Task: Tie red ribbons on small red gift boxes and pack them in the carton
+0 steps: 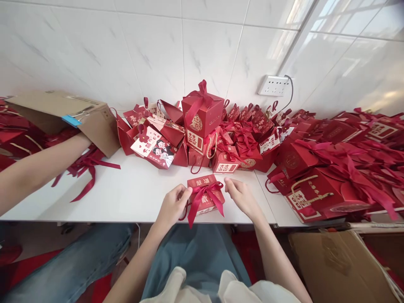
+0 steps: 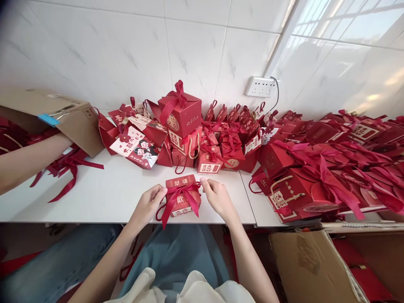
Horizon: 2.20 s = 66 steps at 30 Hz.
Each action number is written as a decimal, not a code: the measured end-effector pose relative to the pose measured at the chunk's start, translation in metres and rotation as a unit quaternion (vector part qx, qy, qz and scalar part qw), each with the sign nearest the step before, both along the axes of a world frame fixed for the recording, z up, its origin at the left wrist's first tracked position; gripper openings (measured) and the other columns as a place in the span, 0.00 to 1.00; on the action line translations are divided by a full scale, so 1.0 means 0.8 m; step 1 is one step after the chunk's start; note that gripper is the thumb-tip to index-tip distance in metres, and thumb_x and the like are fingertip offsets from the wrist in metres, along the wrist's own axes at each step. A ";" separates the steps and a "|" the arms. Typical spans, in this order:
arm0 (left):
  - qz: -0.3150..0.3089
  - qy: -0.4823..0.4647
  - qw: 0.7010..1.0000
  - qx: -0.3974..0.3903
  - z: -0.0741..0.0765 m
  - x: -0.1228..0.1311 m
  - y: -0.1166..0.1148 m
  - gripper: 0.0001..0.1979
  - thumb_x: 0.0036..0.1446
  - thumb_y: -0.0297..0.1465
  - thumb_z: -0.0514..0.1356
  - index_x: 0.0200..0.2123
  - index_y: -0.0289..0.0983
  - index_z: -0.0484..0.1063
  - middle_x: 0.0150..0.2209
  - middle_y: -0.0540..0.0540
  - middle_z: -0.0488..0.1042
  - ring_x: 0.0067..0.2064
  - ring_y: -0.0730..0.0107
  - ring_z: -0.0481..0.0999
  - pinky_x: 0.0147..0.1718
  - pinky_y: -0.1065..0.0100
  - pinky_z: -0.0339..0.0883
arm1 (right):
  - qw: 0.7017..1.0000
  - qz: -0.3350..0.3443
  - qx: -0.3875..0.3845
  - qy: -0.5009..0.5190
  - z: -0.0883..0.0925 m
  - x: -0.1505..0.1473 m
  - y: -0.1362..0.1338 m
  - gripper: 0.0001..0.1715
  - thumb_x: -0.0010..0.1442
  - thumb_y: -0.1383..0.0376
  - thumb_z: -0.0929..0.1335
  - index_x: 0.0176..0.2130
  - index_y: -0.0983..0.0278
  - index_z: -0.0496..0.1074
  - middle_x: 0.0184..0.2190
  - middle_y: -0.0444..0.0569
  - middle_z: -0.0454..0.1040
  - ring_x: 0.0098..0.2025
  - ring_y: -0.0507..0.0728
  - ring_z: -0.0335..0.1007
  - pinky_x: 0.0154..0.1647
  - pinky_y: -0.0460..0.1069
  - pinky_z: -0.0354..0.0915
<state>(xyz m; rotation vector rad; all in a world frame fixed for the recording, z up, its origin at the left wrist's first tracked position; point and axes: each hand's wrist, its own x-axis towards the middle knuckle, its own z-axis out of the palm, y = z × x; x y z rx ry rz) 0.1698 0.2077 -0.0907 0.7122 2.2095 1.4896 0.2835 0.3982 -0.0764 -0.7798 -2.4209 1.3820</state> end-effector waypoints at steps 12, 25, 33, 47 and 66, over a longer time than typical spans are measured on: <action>0.098 -0.060 0.984 0.134 -0.006 0.031 0.021 0.19 0.55 0.39 0.54 0.18 0.38 0.50 0.19 0.55 0.50 0.22 0.76 0.52 0.21 0.72 0.49 | 0.975 0.051 -0.190 0.100 -0.020 -0.018 -0.015 0.26 0.53 0.45 0.65 0.21 0.61 0.56 0.18 0.40 0.55 0.21 0.50 0.50 0.24 0.47 0.51; 0.053 -0.013 0.985 0.166 -0.015 0.001 0.006 0.13 0.56 0.37 0.54 0.23 0.37 0.62 0.22 0.52 0.61 0.26 0.73 0.62 0.26 0.72 0.57 | 0.976 -0.059 -0.057 0.204 -0.016 0.014 -0.020 0.13 0.58 0.55 0.66 0.32 0.62 0.65 0.25 0.44 0.65 0.28 0.53 0.61 0.31 0.49 0.60; -0.125 0.066 0.983 0.121 -0.002 -0.026 -0.006 0.06 0.56 0.30 0.56 0.36 0.36 0.70 0.36 0.46 0.67 0.37 0.69 0.69 0.37 0.69 0.64 | 0.850 0.232 0.422 0.215 0.005 0.004 -0.083 0.14 0.62 0.66 0.66 0.48 0.66 0.68 0.46 0.55 0.71 0.50 0.61 0.64 0.47 0.57 0.57; -0.203 -0.108 0.968 0.103 0.023 -0.030 0.010 0.11 0.54 0.38 0.59 0.30 0.36 0.64 0.18 0.55 0.62 0.14 0.81 0.60 0.13 0.77 0.53 | 0.878 0.218 0.296 0.308 -0.026 0.009 -0.064 0.13 0.58 0.77 0.64 0.42 0.65 0.69 0.39 0.52 0.75 0.49 0.57 0.68 0.51 0.57 0.65; -0.119 -0.184 0.964 0.148 0.018 -0.028 0.002 0.14 0.50 0.39 0.61 0.36 0.36 0.66 0.25 0.53 0.68 0.12 0.81 0.64 0.08 0.79 0.41 | 0.858 0.217 0.317 0.341 -0.031 0.014 -0.055 0.14 0.55 0.76 0.64 0.42 0.65 0.70 0.39 0.52 0.76 0.51 0.59 0.69 0.52 0.59 0.64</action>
